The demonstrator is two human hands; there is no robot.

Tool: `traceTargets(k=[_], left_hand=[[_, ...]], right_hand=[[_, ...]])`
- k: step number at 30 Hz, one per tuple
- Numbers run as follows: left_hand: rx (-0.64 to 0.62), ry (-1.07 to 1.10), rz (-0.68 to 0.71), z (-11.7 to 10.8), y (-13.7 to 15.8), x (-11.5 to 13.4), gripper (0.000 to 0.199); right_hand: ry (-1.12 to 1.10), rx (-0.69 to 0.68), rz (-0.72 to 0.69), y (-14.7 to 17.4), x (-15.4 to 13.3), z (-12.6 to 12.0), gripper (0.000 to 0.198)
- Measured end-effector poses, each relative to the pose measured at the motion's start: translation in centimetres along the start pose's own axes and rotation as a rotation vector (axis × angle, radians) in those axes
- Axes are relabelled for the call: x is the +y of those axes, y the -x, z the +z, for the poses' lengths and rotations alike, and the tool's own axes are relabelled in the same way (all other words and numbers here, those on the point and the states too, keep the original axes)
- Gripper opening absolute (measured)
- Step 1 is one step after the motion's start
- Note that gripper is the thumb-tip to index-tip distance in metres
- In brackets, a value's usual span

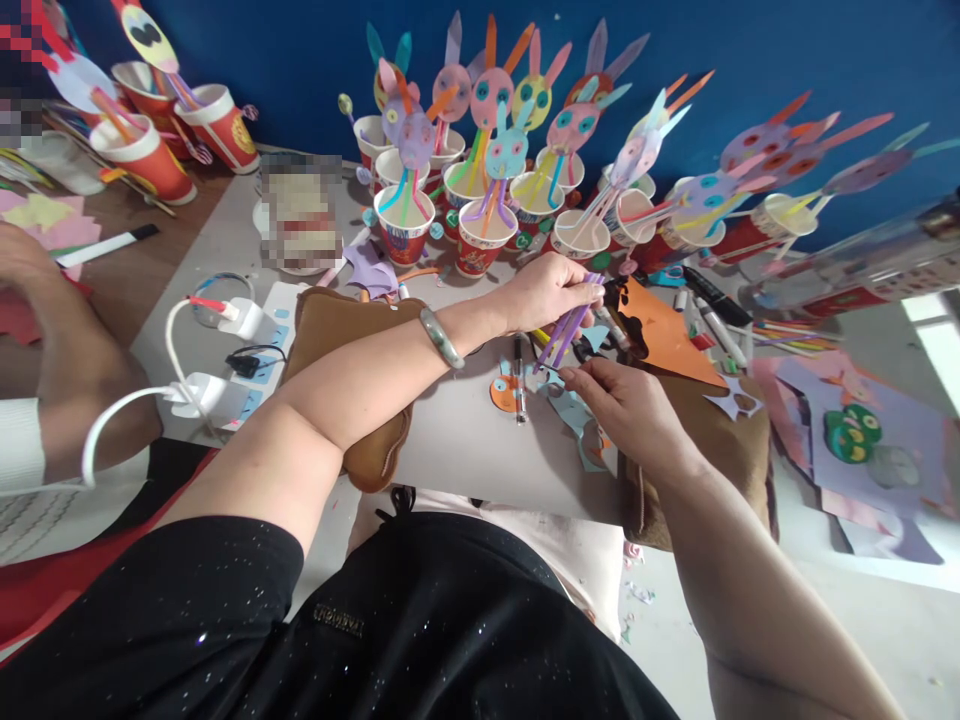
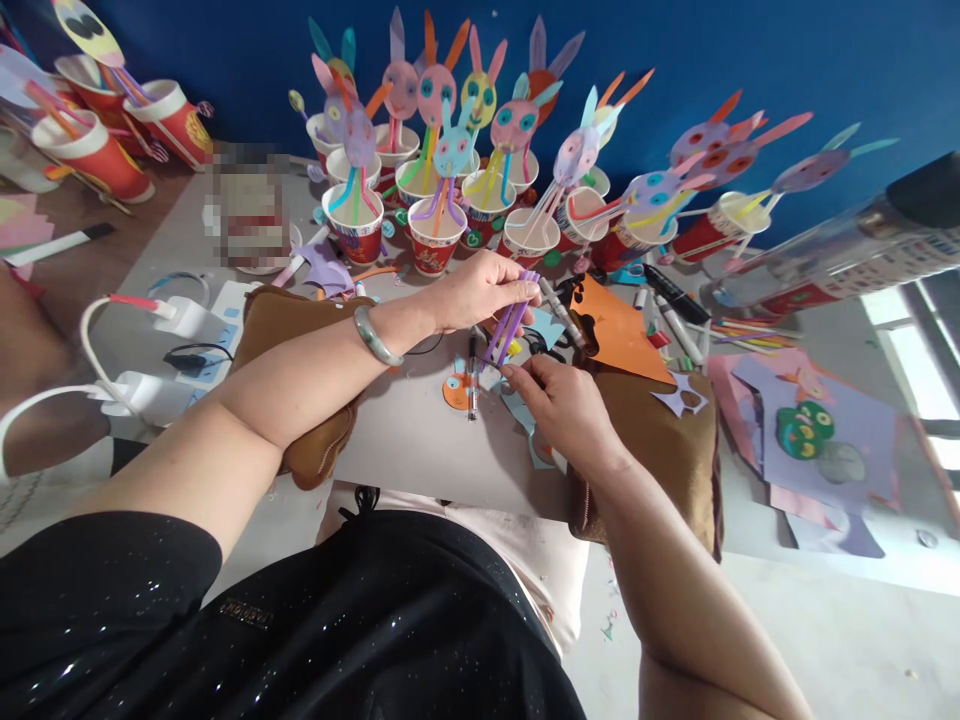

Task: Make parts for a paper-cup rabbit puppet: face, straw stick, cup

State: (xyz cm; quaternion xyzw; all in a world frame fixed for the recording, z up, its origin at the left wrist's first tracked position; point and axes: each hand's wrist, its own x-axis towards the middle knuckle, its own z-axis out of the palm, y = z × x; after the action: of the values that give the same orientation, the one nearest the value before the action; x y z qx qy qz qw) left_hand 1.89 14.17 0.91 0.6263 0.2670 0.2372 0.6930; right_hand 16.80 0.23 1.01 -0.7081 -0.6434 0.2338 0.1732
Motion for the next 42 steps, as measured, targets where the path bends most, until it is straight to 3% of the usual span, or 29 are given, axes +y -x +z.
traceTargets(k=[14, 27, 31, 34, 42], left_hand=[[0.020, -0.013, -0.047, 0.6, 0.6, 0.8, 0.025], [0.046, 0.011, 0.028, -0.3, -0.1, -0.2, 0.030], [0.148, -0.206, 0.188, -0.3, 0.2, 0.4, 0.029], [0.208, -0.341, 0.296, -0.2, 0.5, 0.7, 0.033], [0.075, 0.045, 0.115, -0.1, 0.6, 1.0, 0.020]], right_hand=[[-0.136, -0.029, -0.003, 0.4, 0.1, 0.2, 0.048], [-0.040, -0.092, 0.018, 1.6, 1.6, -1.2, 0.044], [0.128, -0.008, -0.060, 2.3, 3.0, -1.9, 0.039], [0.288, 0.068, -0.031, 2.7, 4.4, -1.5, 0.041], [0.479, 0.066, 0.044, 2.4, 5.2, -0.6, 0.039]])
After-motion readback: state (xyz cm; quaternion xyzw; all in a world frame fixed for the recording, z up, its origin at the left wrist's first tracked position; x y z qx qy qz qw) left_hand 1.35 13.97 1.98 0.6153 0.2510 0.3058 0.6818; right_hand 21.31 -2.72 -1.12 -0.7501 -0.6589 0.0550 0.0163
